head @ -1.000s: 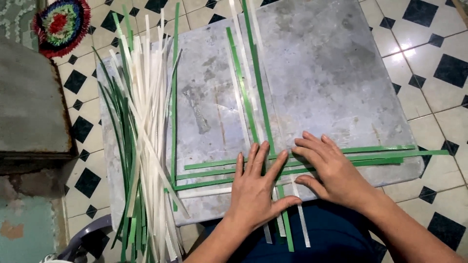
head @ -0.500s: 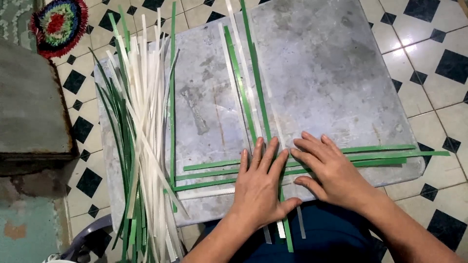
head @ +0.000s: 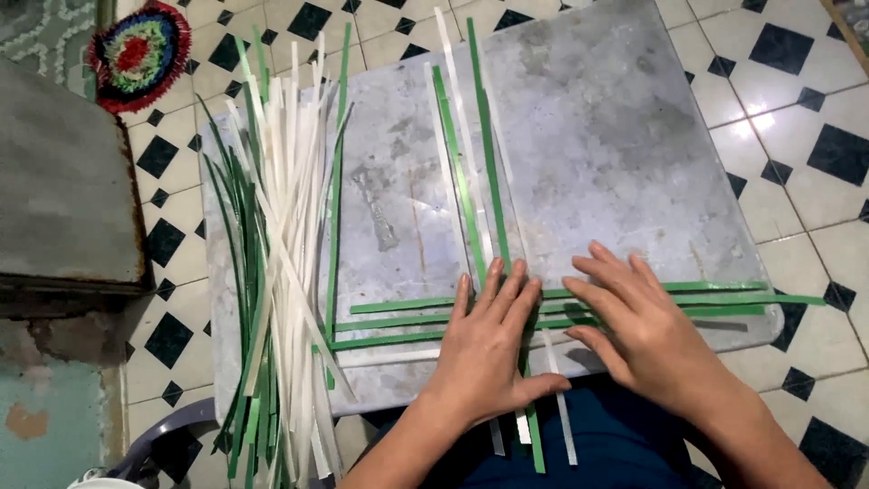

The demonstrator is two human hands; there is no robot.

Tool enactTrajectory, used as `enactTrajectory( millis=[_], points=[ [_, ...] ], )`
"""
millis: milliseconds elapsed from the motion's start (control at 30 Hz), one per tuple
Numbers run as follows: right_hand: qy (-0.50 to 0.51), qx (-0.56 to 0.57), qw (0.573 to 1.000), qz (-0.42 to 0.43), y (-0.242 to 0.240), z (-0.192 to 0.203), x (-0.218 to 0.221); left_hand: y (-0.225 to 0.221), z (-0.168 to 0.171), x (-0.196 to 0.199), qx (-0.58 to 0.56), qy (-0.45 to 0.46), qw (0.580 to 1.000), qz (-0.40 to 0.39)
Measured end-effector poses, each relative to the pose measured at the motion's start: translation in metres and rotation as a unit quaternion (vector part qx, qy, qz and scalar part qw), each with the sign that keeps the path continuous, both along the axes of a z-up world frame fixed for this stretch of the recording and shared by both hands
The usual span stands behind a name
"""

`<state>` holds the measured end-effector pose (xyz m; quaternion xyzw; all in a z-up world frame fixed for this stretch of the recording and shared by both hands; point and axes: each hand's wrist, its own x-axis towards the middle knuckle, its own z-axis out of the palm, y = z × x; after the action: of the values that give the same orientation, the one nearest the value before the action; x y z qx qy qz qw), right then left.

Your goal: The person is weaving green and white plastic strips together on a table to form a woven pattern.

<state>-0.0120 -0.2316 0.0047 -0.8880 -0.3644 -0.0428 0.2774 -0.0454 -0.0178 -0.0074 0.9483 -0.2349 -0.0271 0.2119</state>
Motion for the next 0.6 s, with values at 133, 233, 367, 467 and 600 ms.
enactTrajectory(
  millis=[133, 233, 367, 467, 600],
  points=[
    [-0.061, -0.019, 0.998, -0.011, 0.005, 0.008, 0.000, 0.022, 0.037, -0.003, 0.008, 0.002, 0.997, 0.073],
    [-0.136, -0.130, 0.981, 0.051, 0.013, -0.018, 0.018, 0.062, 0.049, -0.018, -0.114, -0.094, 0.971, 0.186],
    [-0.175, -0.171, 0.969, 0.047, 0.012, -0.076, 0.029, 0.131, 0.083, -0.047, -0.087, -0.205, 0.896, 0.384],
    [-0.184, -0.213, 0.960, 0.014, 0.011, -0.070, 0.022, 0.164, 0.081, -0.061, -0.071, -0.208, 0.848, 0.482],
    [-0.158, -0.173, 0.972, -0.009, 0.019, -0.039, 0.009, 0.170, 0.038, -0.048, 0.050, -0.022, 0.833, 0.550]
  ],
)
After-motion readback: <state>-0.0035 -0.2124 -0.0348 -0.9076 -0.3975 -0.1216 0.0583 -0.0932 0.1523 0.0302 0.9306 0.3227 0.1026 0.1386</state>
